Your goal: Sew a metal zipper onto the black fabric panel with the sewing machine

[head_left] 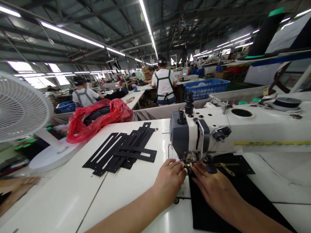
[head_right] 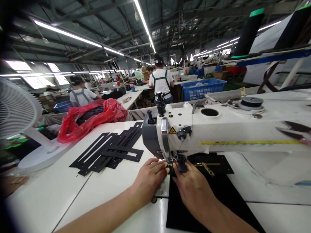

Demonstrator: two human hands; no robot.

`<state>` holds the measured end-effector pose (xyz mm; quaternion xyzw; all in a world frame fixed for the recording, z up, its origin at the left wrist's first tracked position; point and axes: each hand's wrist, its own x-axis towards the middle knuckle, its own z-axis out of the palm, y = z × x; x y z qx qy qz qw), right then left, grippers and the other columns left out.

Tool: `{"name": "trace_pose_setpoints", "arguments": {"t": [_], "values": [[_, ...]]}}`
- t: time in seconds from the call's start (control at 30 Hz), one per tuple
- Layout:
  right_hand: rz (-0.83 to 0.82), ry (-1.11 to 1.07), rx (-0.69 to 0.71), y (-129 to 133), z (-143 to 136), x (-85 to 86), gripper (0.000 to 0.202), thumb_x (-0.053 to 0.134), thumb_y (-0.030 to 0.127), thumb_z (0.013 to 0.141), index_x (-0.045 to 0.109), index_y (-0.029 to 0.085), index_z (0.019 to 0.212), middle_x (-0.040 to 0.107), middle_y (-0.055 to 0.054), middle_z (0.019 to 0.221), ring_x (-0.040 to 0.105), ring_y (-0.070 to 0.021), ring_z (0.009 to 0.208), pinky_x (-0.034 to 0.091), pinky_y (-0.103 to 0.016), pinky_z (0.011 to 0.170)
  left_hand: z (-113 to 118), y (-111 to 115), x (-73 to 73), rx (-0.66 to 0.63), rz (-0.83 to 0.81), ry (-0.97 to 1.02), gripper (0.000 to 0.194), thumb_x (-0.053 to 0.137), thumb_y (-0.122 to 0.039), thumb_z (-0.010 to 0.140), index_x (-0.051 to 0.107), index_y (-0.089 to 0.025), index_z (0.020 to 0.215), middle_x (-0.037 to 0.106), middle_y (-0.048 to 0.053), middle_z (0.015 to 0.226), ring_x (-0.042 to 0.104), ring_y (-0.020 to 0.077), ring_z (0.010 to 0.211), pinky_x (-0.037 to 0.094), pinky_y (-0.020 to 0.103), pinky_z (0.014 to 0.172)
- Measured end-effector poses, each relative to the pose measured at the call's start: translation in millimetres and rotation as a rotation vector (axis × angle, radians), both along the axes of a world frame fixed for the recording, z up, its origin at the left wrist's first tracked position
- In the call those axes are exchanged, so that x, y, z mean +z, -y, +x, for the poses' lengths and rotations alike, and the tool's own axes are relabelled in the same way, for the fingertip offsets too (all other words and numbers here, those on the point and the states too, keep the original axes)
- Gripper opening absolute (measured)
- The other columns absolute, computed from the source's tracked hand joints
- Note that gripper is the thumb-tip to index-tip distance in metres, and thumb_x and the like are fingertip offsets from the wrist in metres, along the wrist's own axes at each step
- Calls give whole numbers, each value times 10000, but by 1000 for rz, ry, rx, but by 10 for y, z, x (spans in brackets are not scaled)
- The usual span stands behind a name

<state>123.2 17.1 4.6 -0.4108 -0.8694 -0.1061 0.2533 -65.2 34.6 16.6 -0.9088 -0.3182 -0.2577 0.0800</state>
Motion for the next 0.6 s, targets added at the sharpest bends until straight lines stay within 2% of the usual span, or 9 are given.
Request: {"name": "trace_pose_setpoints", "arguments": {"t": [0.23,0.6], "values": [[-31,-7,-7,-2,-8,21,311,433,124,844,574,112,1122,635,-135,1087,597,-244,1006,489,-421,895,4,-17,-3,17,-41,-31,85,525,-150,872,597,-151,918,663,62,949,609,172,930,446,346,878],[-83,-12,-28,-55,3,26,272,421,163,864,581,147,1082,625,-124,1082,576,-242,1024,470,-417,899,7,-66,-22,32,-70,24,97,490,-89,848,573,-138,847,674,65,909,626,170,889,446,331,869]]}}
